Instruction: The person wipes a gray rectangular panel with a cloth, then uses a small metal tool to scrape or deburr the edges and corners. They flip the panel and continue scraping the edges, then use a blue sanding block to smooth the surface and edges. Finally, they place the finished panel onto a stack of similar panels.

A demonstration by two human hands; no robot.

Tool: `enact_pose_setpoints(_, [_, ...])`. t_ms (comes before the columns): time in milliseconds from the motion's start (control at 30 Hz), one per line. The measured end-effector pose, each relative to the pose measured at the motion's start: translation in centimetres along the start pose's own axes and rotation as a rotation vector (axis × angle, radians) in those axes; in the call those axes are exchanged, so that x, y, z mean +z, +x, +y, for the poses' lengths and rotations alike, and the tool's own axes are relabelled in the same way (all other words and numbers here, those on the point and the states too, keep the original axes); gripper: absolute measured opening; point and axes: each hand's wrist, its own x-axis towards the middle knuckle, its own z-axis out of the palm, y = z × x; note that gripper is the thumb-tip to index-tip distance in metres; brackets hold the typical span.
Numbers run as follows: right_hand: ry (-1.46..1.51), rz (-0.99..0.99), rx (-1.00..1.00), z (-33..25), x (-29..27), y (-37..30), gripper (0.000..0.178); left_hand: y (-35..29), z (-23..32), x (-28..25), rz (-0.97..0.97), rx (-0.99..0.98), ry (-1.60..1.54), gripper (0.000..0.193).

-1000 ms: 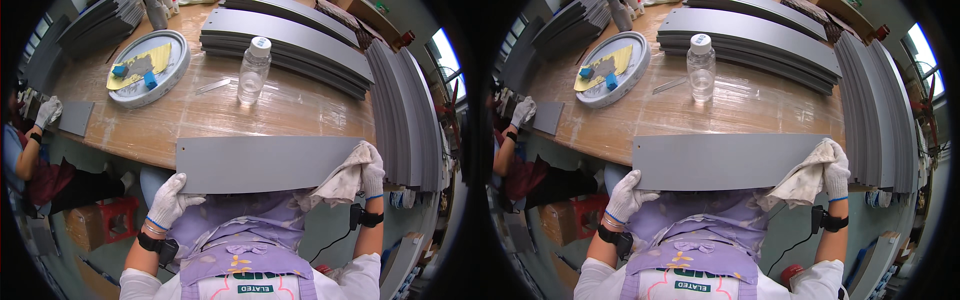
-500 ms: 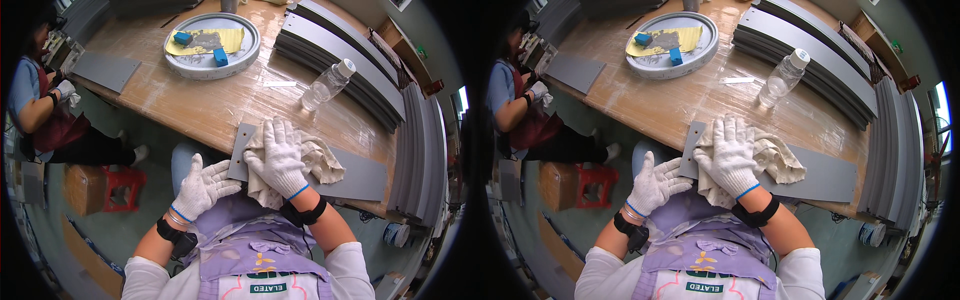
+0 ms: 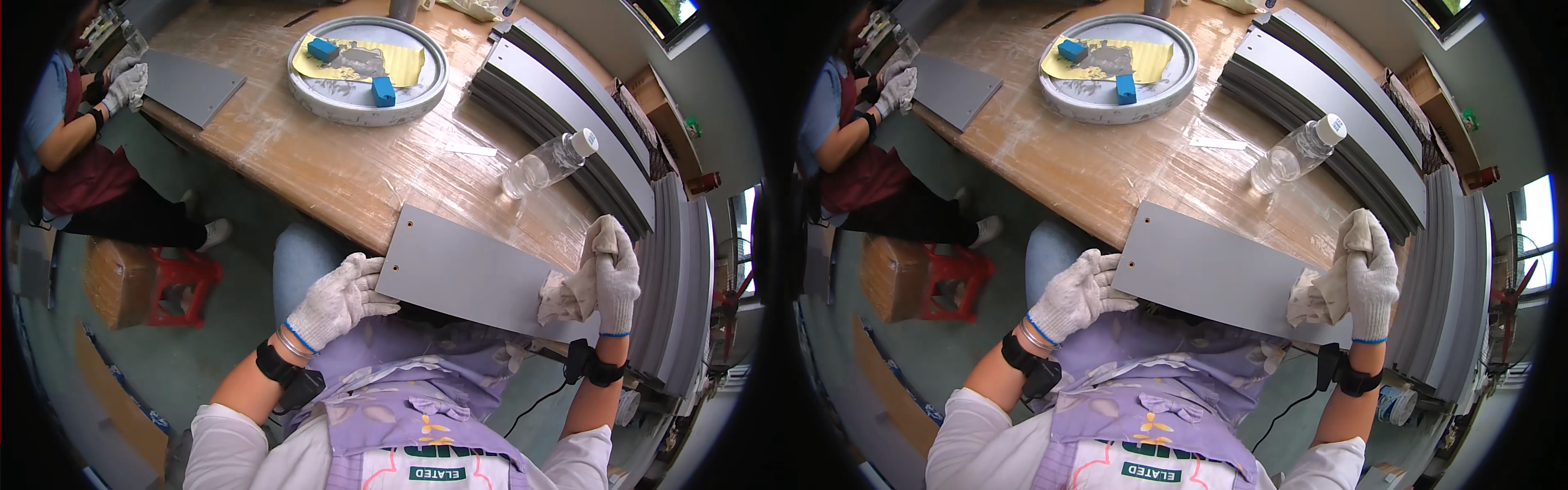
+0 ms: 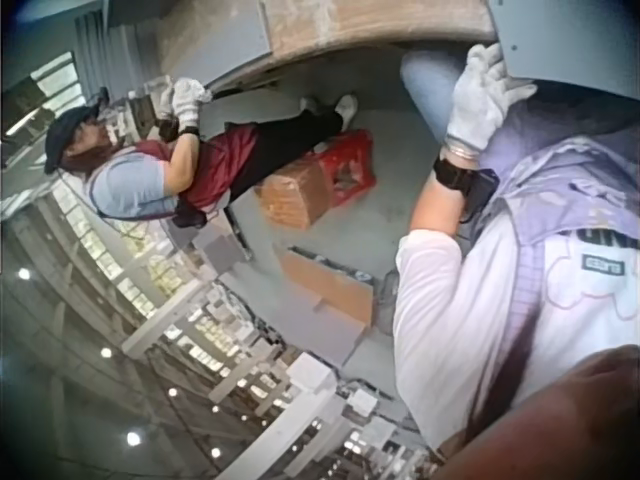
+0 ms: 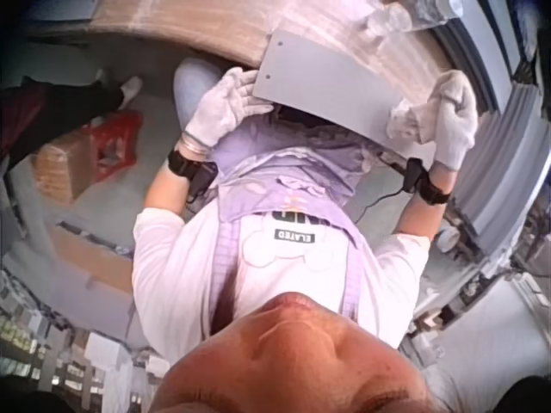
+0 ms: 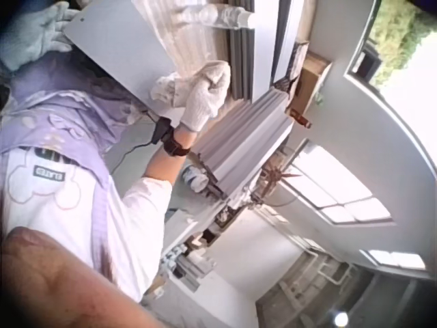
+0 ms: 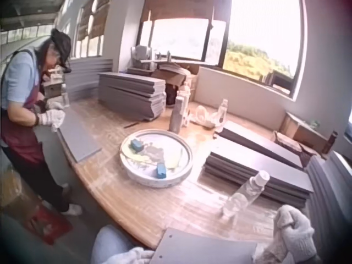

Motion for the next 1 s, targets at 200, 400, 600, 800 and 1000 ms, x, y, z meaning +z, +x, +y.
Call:
enact_pose_setpoints(200, [-0.779,-0.183,-0.609,-3.8,4.3,0.2,0.049,0.5,-0.4,-0.3,0.058,0.066,-0.047,0.055])
enact_pose_setpoints(400, [-0.593,-0.261,-0.805,-8.1,17.1,5.7,0.022,0.2,-0.3,-0.1,-0.008,0.084,-0.104,0.052])
enact_pose_setpoints(600, [-1.101,-0.506,-0.625,-10.2,21.7,10.7,0.027,-1.2,-0.1,-2.2,-0.067,0.01,-0.153,0.047])
enact_pose_setpoints(800, [-1.038,-0.593,-0.63,-10.6,22.0,10.3,0.023,-1.2,-0.8,-4.6,-0.103,0.006,-0.172,0.049])
enact_pose_setpoints(1000, [-1.072,-0.413,-0.58,-10.1,22.8,9.4,0.024,-0.7,-0.9,-4.2,-0.088,0.032,-0.137,0.049])
